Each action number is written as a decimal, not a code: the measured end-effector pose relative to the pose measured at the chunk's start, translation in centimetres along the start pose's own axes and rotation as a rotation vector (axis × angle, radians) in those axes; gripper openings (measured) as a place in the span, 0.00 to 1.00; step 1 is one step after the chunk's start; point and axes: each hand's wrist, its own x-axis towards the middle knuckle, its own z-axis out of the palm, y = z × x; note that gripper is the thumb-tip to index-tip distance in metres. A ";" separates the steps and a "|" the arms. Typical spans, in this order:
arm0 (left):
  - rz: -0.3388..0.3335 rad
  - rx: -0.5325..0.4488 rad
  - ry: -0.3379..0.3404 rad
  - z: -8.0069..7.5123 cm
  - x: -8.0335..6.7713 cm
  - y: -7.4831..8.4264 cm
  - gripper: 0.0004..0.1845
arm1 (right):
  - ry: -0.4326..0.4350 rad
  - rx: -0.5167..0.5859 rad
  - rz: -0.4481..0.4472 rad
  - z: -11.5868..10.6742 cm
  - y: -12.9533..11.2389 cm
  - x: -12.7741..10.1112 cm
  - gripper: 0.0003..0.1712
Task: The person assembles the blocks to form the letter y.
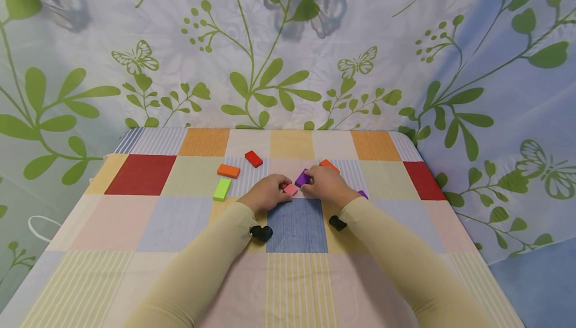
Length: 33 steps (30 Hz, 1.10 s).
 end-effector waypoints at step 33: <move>-0.005 0.022 0.004 -0.1 0.1 -0.1 0.24 | -0.008 0.001 0.007 0.0 -0.9 -0.6 0.28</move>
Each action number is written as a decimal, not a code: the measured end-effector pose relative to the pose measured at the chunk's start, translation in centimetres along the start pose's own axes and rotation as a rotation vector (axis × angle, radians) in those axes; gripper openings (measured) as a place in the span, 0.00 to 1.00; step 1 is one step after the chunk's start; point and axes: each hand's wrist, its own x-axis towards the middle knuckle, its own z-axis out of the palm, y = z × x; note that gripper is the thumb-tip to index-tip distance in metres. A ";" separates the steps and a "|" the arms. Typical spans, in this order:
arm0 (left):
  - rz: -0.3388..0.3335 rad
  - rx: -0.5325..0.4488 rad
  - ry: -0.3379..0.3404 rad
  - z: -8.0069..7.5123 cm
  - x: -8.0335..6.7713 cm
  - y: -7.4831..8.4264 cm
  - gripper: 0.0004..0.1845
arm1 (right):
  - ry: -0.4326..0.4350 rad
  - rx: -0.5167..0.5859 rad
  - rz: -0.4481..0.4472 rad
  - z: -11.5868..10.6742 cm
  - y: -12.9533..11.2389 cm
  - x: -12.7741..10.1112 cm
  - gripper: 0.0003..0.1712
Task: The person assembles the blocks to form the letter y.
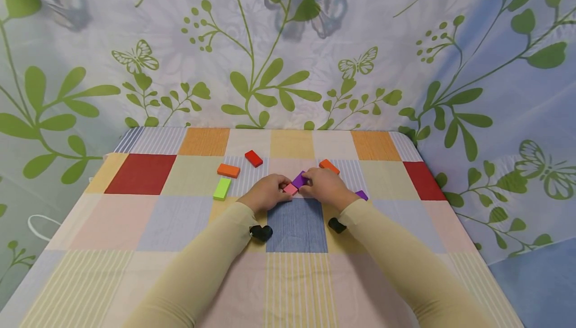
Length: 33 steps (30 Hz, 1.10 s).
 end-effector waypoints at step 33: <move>0.021 -0.036 -0.014 -0.2 -0.1 0.1 0.23 | -0.008 0.014 0.065 0.3 0.2 0.1 0.31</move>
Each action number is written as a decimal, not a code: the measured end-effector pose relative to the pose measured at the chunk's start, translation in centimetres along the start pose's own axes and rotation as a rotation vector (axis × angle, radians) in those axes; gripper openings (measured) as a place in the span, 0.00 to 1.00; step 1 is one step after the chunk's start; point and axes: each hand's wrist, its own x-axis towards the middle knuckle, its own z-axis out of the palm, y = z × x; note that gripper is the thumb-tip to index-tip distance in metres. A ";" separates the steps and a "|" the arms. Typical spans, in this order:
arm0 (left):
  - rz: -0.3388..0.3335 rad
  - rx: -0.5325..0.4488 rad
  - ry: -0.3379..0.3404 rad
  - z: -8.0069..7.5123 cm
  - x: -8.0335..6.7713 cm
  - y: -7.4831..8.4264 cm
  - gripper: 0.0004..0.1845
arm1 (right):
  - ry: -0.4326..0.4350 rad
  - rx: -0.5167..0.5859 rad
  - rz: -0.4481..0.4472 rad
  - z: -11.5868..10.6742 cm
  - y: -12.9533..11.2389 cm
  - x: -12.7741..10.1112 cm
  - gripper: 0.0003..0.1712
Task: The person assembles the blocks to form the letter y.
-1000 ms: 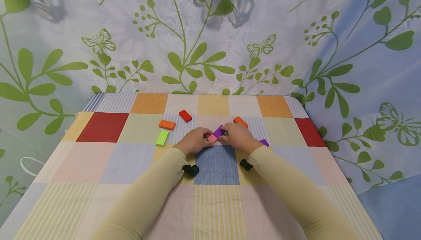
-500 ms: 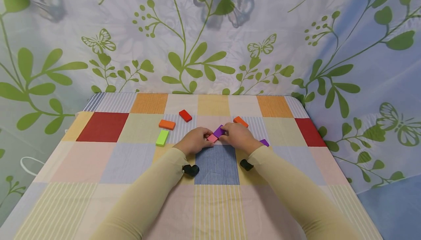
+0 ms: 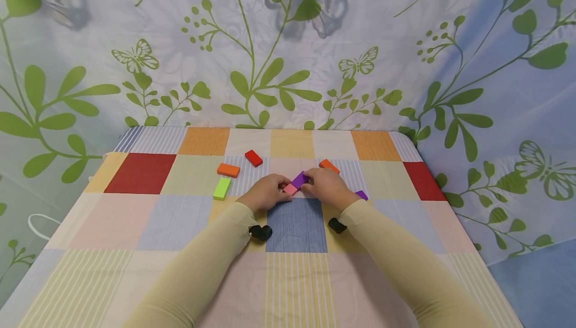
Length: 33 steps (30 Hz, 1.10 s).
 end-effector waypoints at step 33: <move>0.033 0.016 -0.010 -0.1 -0.1 -0.4 0.26 | 0.057 0.026 -0.110 -2.2 2.9 -1.9 0.30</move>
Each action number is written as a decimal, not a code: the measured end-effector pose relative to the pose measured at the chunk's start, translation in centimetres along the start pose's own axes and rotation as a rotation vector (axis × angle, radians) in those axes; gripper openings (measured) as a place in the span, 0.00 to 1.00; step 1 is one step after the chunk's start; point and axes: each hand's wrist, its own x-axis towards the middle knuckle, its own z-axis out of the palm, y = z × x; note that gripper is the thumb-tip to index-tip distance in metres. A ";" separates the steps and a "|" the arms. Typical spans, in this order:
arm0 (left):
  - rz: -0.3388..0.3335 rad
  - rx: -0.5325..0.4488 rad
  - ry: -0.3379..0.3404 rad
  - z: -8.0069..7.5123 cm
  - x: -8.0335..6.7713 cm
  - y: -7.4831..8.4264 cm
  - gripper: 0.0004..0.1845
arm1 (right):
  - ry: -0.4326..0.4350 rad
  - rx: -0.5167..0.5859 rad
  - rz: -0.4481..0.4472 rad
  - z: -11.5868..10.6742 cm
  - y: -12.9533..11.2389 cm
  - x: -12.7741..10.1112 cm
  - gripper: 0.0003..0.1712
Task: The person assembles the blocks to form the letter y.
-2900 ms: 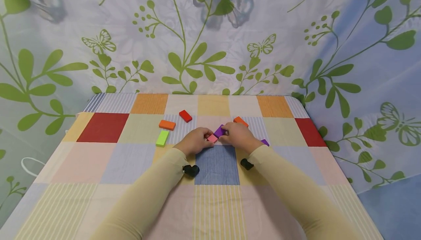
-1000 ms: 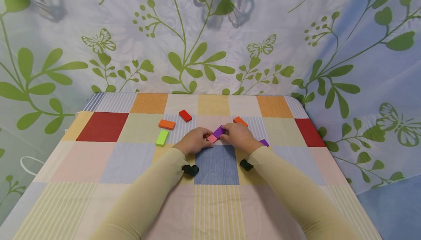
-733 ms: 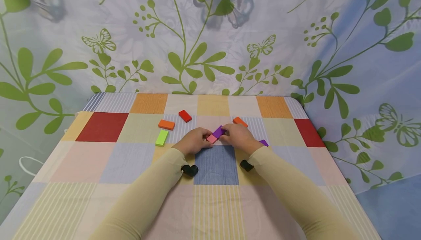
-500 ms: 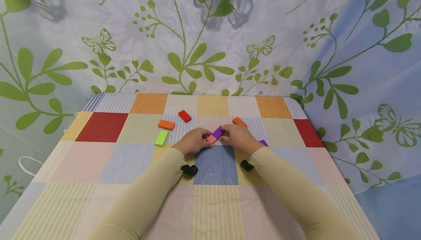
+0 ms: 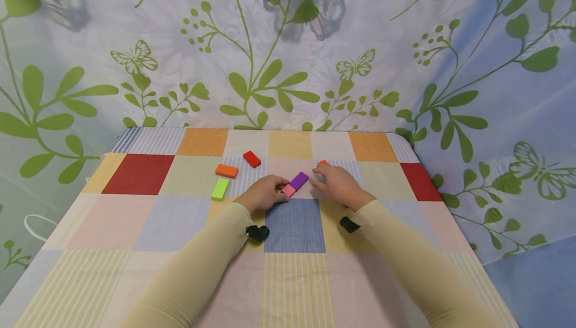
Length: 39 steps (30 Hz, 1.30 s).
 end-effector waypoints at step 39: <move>-0.021 -0.015 0.016 0.4 -0.2 0.1 0.27 | 0.019 -0.025 0.114 -0.7 7.0 -6.9 0.33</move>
